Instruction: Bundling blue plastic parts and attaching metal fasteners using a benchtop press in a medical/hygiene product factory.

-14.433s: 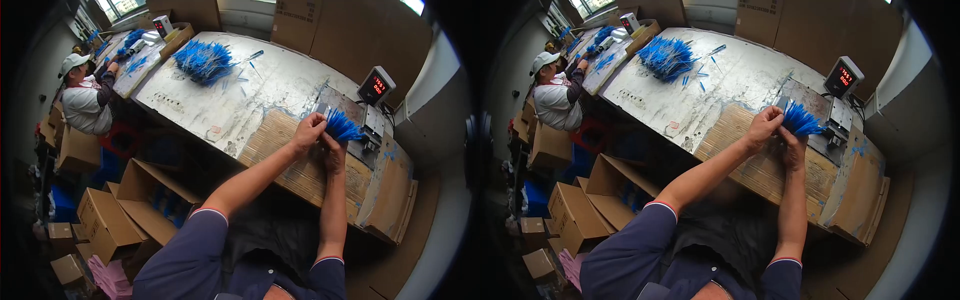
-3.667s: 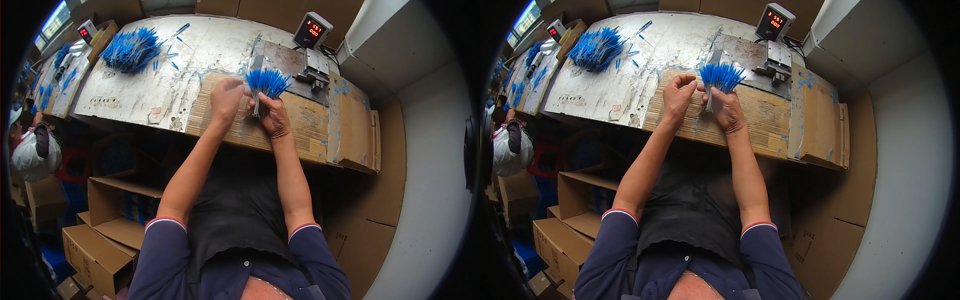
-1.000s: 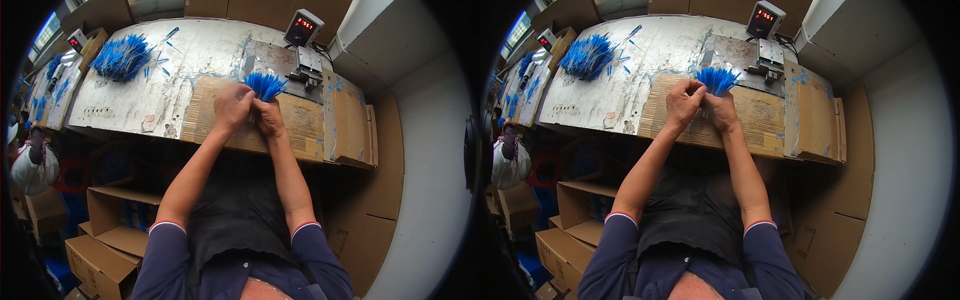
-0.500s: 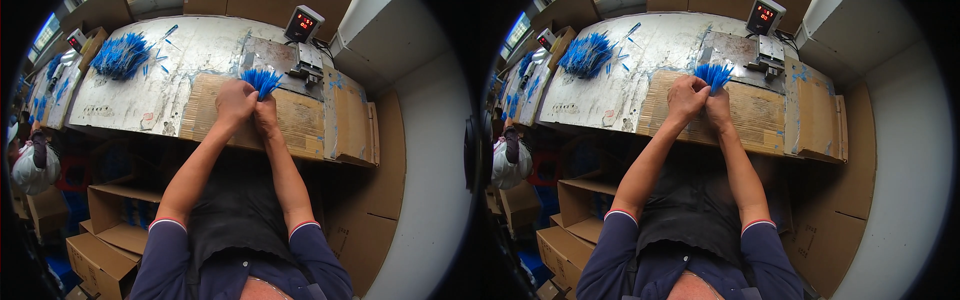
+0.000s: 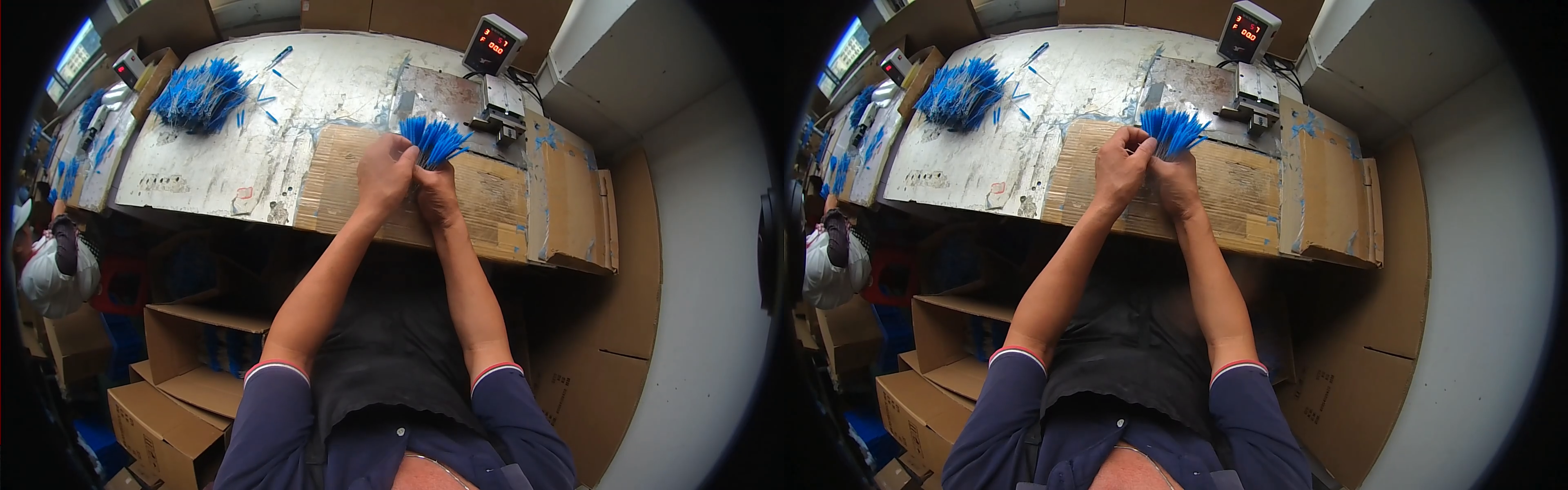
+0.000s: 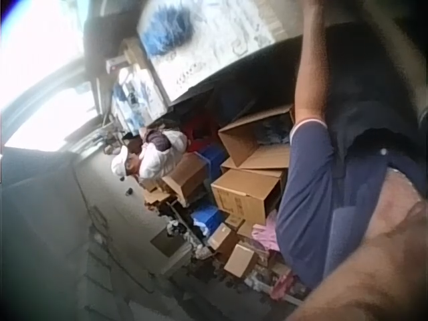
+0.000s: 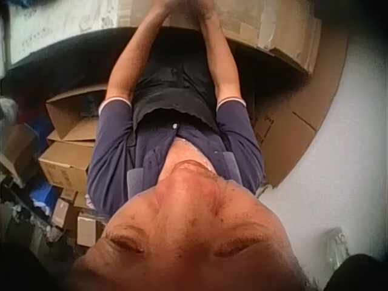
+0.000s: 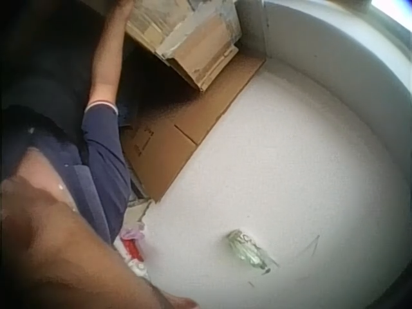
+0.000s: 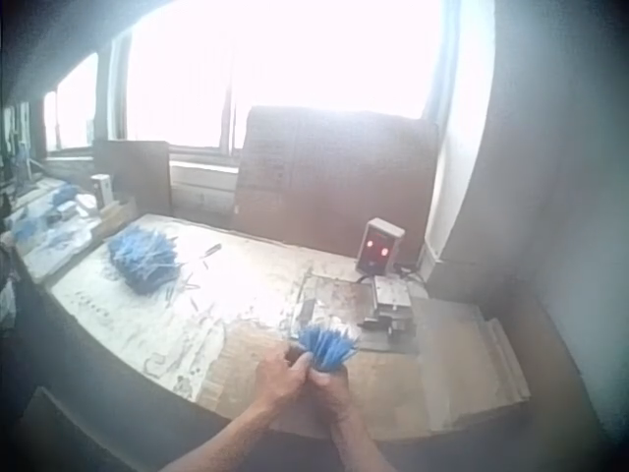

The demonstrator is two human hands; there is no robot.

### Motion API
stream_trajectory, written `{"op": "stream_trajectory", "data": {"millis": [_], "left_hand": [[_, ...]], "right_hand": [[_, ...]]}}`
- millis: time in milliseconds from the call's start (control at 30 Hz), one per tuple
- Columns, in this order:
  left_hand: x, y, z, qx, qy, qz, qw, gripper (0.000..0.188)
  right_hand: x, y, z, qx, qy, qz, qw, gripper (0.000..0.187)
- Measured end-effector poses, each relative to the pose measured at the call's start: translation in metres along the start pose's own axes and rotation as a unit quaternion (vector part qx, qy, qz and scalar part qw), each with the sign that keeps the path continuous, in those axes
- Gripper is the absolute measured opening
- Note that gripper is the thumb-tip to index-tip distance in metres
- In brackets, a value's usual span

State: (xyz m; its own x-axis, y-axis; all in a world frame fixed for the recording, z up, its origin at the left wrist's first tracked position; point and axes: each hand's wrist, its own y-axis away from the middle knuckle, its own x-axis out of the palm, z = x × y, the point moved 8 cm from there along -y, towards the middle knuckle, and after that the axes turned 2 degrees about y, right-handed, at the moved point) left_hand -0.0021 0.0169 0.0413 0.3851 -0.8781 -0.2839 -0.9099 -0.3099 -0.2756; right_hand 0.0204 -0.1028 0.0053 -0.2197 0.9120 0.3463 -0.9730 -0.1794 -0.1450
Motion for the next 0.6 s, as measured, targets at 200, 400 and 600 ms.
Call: {"op": "stream_trajectory", "data": {"millis": [200, 400, 600], "left_hand": [[-0.010, -0.001, -0.011, -0.050, 0.282, -0.047, 0.957, 0.012], [-0.041, 0.001, -0.013, 0.028, 0.095, -0.121, 0.988, 0.011], [-0.026, 0.018, 0.018, 0.003, 0.031, -0.042, 0.999, 0.012]], "right_hand": [[0.003, 0.004, 0.008, 0.012, -0.059, 0.030, 0.998, 0.030], [-0.018, -0.002, -0.012, 0.059, -0.224, 0.002, 0.973, 0.032], [-0.021, -0.007, -0.015, 0.072, -0.296, -0.021, 0.952, 0.034]]}}
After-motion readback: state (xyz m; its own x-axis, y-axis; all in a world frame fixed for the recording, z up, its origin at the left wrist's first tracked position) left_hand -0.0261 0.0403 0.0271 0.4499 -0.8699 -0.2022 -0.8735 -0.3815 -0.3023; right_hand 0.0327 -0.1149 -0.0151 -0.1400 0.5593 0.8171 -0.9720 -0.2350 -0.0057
